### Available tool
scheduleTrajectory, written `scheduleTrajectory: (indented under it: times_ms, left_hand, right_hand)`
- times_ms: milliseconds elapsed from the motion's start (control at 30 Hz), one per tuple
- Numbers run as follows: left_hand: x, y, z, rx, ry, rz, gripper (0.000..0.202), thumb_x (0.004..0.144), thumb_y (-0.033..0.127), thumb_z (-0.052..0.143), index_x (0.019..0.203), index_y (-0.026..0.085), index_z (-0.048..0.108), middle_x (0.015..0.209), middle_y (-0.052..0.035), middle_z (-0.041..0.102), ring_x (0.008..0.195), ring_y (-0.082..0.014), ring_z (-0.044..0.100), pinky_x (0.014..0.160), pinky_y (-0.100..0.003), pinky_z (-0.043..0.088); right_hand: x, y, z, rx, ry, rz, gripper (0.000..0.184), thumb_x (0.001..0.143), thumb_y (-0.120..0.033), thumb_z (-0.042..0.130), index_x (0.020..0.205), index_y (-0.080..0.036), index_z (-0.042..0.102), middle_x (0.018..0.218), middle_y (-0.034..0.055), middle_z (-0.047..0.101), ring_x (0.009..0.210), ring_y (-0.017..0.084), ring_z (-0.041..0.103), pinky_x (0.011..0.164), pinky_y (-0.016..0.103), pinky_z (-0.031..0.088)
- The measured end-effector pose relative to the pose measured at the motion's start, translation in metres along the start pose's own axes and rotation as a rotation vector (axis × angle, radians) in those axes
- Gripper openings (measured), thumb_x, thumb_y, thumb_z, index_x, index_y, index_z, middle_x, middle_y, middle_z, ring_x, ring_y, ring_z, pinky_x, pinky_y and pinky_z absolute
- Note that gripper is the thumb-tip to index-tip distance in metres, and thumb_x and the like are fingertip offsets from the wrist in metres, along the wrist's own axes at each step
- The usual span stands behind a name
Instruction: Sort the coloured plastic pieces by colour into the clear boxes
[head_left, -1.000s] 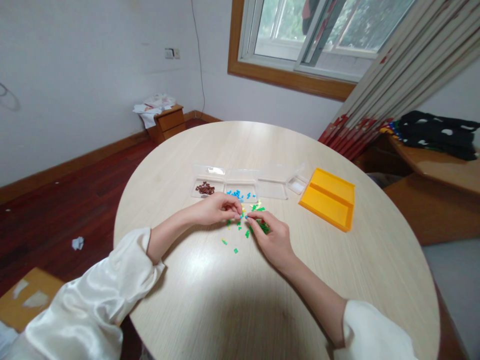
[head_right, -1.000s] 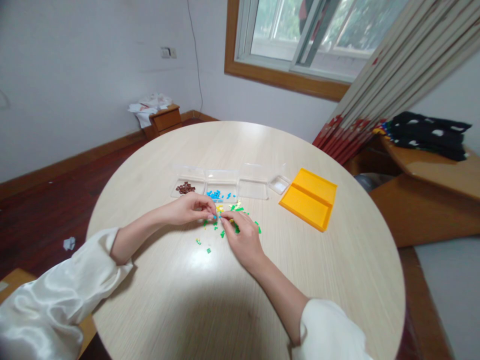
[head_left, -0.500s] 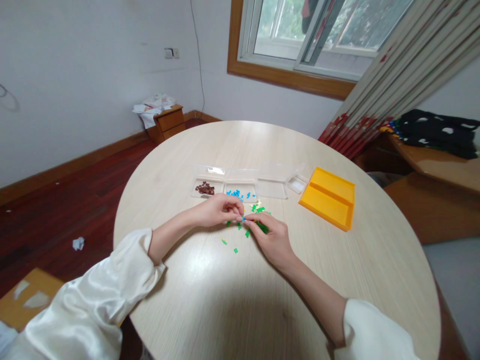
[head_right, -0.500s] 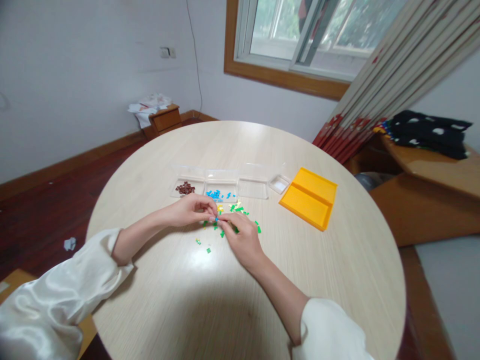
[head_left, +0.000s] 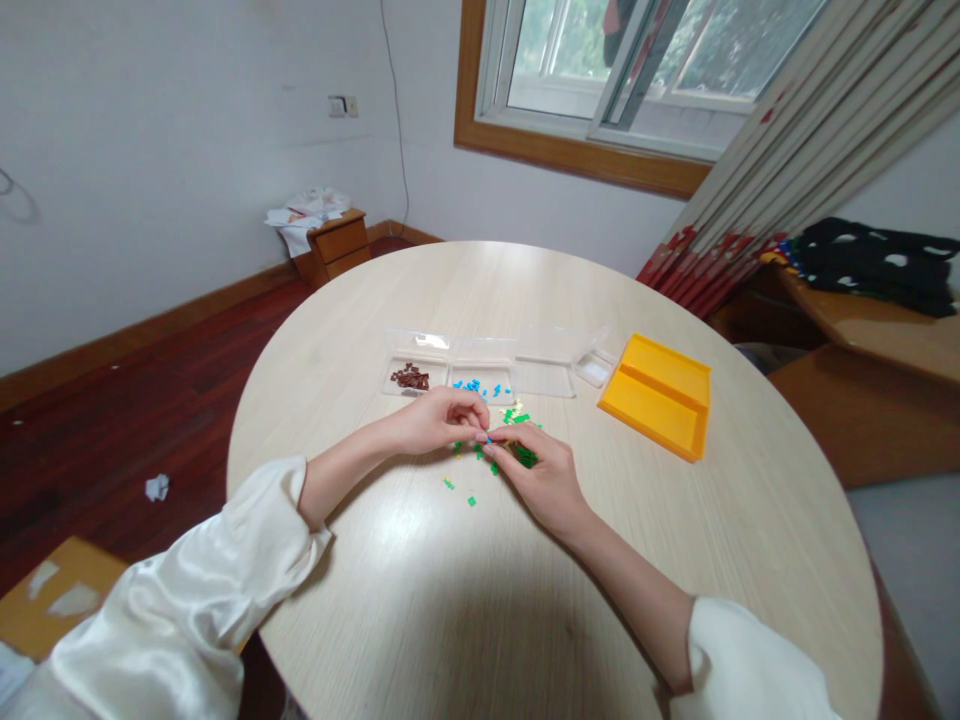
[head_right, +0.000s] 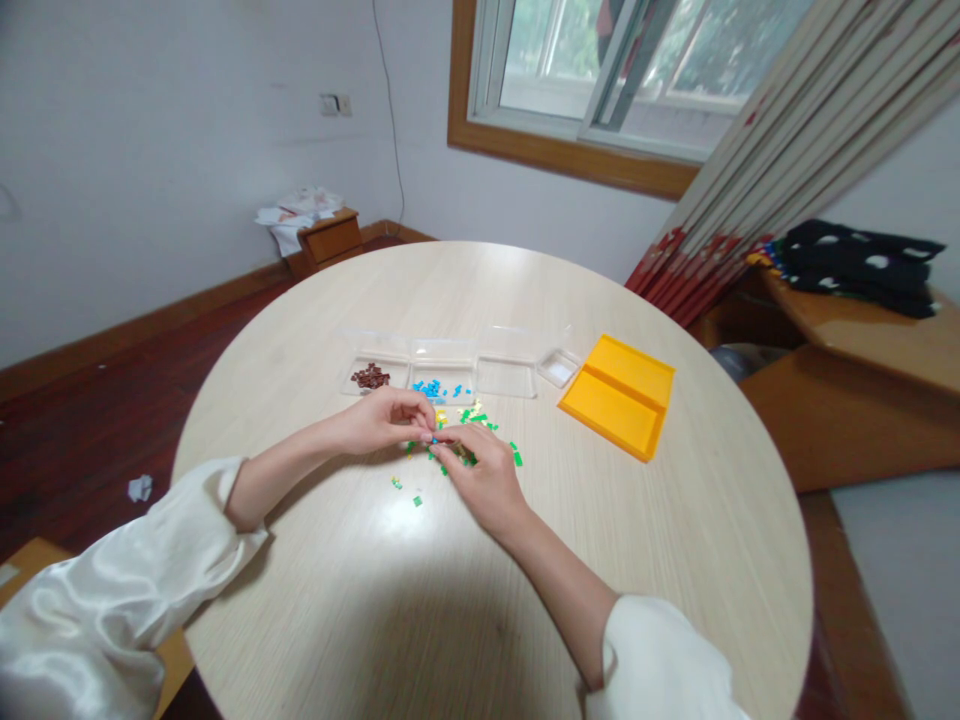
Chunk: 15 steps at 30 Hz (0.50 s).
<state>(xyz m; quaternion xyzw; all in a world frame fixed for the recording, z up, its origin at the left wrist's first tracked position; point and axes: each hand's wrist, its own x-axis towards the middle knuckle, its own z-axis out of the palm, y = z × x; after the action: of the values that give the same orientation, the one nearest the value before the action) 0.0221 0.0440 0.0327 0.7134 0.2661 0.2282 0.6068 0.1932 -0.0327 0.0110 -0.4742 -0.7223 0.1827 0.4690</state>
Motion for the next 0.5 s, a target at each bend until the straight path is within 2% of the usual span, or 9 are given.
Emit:
scheduleTrajectory:
  times_ms: [500]
  left_hand:
    - [-0.0002,-0.001,0.0006,-0.015,-0.002,-0.017,0.011,0.071,0.017,0.067,0.075,0.012,0.058,0.067,0.001,0.062,0.062,-0.0069,0.058,0.062,-0.02,0.045]
  right_hand:
    - [0.0006,-0.0006,-0.0001,0.051,0.037,0.003,0.01,0.079,-0.016,0.063,0.083,-0.022,0.069,0.079,0.0025,0.071,0.072,0.015,0.065,0.067,0.028,0.051]
